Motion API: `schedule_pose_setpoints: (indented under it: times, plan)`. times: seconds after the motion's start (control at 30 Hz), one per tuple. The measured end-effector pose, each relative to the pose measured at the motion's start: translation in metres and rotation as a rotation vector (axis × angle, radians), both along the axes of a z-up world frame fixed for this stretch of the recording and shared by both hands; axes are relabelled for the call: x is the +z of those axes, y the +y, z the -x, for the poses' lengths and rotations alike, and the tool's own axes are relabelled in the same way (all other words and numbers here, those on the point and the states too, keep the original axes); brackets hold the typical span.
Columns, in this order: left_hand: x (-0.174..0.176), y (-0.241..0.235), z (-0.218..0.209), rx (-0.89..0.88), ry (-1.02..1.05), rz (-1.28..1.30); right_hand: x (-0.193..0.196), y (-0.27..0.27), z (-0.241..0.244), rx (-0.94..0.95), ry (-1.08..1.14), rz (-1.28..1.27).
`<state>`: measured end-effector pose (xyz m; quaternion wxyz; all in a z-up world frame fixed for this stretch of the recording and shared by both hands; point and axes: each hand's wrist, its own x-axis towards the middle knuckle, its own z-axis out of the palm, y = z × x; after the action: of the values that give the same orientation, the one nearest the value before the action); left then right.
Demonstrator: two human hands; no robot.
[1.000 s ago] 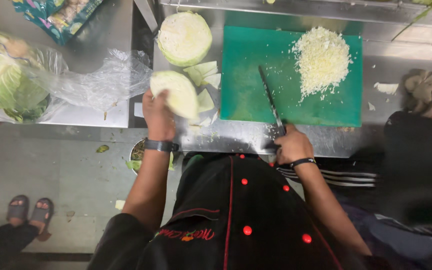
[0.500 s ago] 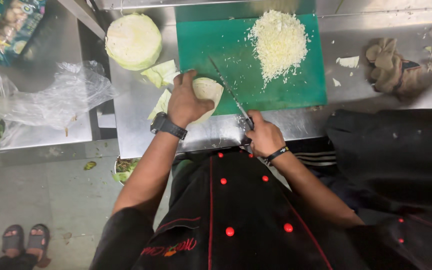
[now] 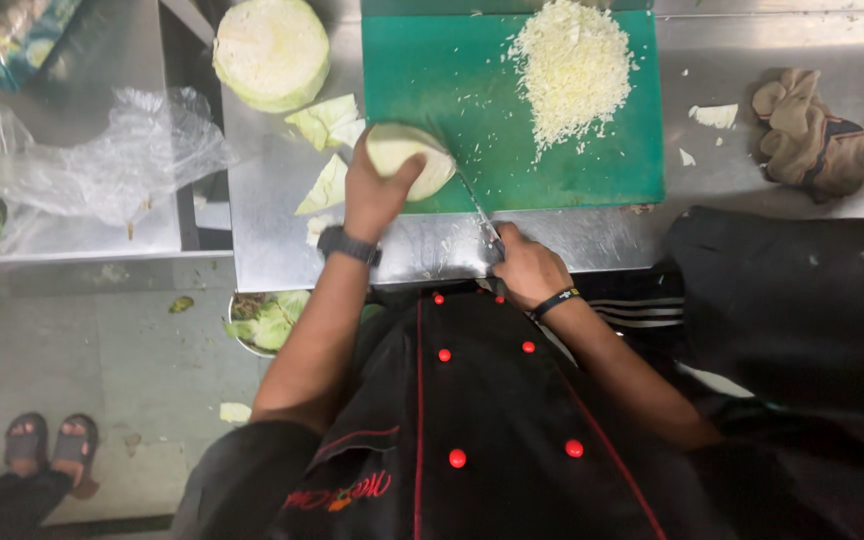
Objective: The person repeatedly slices cabbage into fine shreds using a knife on a green cutting board. They gather the shredded cabbage into a pile and continue chopping additional cabbage pieces. The camera is mounted on the person's head, showing their hands and the cutting board.
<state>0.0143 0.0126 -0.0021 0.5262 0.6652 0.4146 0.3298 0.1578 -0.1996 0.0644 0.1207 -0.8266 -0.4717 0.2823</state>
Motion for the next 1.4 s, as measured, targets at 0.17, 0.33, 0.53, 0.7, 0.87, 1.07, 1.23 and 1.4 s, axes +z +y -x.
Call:
schedule_pose_setpoints:
  times: [0.17,0.33,0.53,0.7,0.87,1.07,1.23,1.4]
  plan:
    - [0.018,0.003,-0.013,-0.077,0.196,-0.181,0.016,-0.001,0.002,0.022,-0.016,0.005]
    - [0.031,-0.004,-0.02,-0.108,0.292,-0.176,0.028,0.007,0.007,0.074,-0.086,-0.096]
    - [0.032,-0.011,-0.023,-0.046,0.254,-0.204,0.018,-0.002,0.0,0.082,-0.125,0.138]
    - [0.026,-0.02,-0.022,-0.01,0.209,-0.246,-0.025,0.012,0.001,0.101,-0.231,0.045]
    - [0.027,-0.021,0.014,0.072,-0.044,-0.076,-0.026,0.002,-0.006,0.208,-0.181,-0.04]
    - [0.008,-0.036,0.088,0.297,-0.421,0.4,-0.027,-0.013,-0.004,0.275,-0.284,0.072]
    - [-0.005,-0.042,0.131,0.437,-0.573,0.533,-0.055,0.04,0.027,0.018,0.056,0.159]
    - [-0.016,-0.033,0.142,0.385,-0.798,0.699,-0.044,0.055,0.029,0.148,0.081,-0.095]
